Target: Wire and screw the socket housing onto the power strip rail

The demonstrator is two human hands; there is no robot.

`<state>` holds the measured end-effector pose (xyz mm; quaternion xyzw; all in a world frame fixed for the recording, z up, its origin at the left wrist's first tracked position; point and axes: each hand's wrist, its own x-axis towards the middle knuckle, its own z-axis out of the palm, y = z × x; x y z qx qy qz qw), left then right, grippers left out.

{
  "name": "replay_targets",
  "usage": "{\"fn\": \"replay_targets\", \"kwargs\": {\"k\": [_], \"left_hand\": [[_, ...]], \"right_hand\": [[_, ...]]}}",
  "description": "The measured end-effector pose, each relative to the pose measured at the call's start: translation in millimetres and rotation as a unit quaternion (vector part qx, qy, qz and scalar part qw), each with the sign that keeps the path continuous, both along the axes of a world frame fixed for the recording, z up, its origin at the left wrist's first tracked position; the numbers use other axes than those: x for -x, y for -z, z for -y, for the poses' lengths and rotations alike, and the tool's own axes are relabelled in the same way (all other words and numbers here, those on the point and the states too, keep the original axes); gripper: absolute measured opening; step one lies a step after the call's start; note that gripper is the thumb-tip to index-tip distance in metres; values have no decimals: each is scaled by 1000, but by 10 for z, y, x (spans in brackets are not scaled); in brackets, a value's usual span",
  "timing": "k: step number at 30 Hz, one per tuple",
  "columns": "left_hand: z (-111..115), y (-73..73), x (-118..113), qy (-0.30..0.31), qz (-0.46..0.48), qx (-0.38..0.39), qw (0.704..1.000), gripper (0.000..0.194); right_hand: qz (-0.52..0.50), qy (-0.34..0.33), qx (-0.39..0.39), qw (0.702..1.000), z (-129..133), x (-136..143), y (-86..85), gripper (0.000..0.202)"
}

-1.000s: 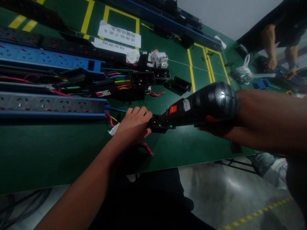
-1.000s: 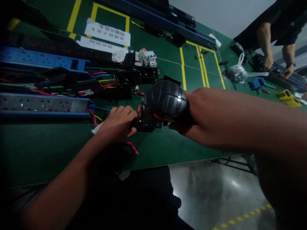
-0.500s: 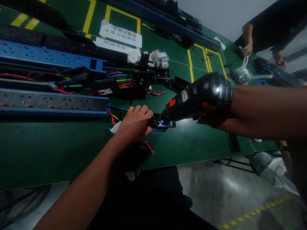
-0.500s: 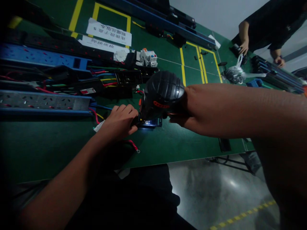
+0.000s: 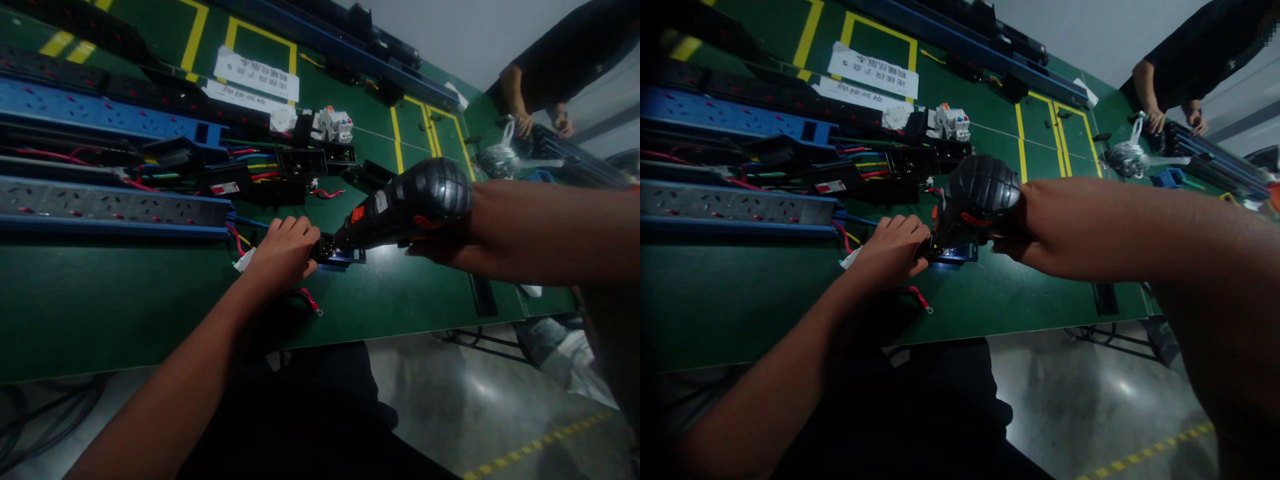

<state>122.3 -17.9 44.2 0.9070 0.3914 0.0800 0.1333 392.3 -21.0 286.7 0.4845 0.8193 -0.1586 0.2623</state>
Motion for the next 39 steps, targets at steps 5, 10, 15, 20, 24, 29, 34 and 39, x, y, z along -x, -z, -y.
{"fn": "replay_targets", "kwargs": {"k": [5,10,15,20,24,29,34,39], "left_hand": [[0,-18,-3,3,-14,-10,1000,29],[0,-30,0,5,-9,-9,1000,29],[-2,-14,4,5,-7,-10,1000,31],[0,-16,-2,5,-14,-9,1000,30],[4,-18,-2,5,-18,-15,1000,29],[8,-21,-1,3,-10,-14,1000,30],[3,-25,7,3,-8,-6,1000,27],[-2,-2,15,-3,23,13,1000,38]], "right_hand": [[-21,13,10,1000,-2,6,-6,32],[-30,17,21,999,1,27,-28,34],[-13,8,3,1000,9,66,-32,35],[1,11,14,1000,-8,96,-39,36],[1,16,12,1000,5,83,-24,36],[-6,14,-5,1000,19,77,-21,33],[-2,17,6,1000,0,104,-16,33],[-15,12,2,1000,11,97,0,33]]}}
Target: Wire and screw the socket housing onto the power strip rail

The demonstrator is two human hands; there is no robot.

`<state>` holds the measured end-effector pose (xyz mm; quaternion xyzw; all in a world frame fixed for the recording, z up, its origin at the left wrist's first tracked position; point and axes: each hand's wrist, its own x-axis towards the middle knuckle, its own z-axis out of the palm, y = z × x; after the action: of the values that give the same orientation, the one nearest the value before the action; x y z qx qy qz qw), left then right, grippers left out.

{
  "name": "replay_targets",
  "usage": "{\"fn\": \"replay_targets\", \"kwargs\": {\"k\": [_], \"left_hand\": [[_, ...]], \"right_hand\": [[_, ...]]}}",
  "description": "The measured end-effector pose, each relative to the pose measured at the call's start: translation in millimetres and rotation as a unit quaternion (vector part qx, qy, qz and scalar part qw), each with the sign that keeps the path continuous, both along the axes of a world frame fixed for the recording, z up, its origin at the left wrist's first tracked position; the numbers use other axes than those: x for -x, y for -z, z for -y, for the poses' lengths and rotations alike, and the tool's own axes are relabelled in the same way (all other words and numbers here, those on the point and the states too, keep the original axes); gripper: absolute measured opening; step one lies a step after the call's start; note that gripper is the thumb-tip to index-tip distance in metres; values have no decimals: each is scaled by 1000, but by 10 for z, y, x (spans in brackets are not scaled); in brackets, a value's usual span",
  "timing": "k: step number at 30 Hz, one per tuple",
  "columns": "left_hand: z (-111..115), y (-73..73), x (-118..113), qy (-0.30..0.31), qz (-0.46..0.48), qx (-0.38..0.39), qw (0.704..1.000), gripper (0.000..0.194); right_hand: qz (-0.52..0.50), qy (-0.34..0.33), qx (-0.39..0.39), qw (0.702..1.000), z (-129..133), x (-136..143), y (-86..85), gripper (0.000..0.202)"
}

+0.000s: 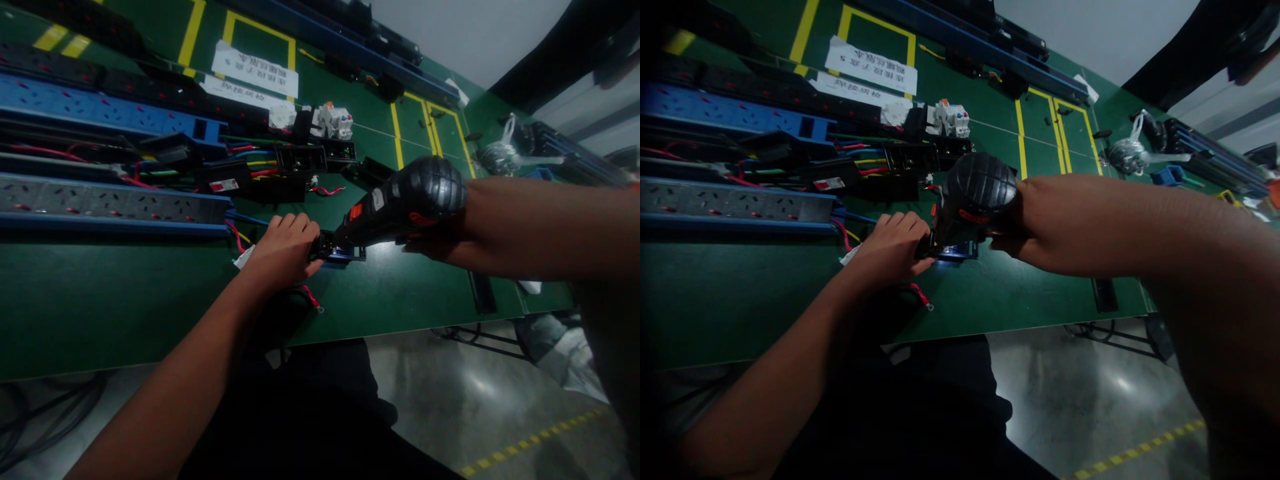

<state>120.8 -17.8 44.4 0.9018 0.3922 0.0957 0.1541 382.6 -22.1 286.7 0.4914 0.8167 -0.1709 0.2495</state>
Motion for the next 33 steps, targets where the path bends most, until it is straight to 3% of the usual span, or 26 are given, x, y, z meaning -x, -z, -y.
{"fn": "replay_targets", "kwargs": {"k": [6,17,25,33], "left_hand": [[-5,22,-6,-8,17,2,1000,63],[-14,0,-50,32,23,2,999,50],[-22,17,-50,34,19,-3,999,51],[-25,10,-48,39,18,4,999,58]], "right_hand": [[19,12,7,1000,7,-44,0,34],[7,3,-13,1000,43,-90,20,35],[60,19,-23,998,105,-6,3,34],[31,7,-24,999,100,25,-41,42]]}}
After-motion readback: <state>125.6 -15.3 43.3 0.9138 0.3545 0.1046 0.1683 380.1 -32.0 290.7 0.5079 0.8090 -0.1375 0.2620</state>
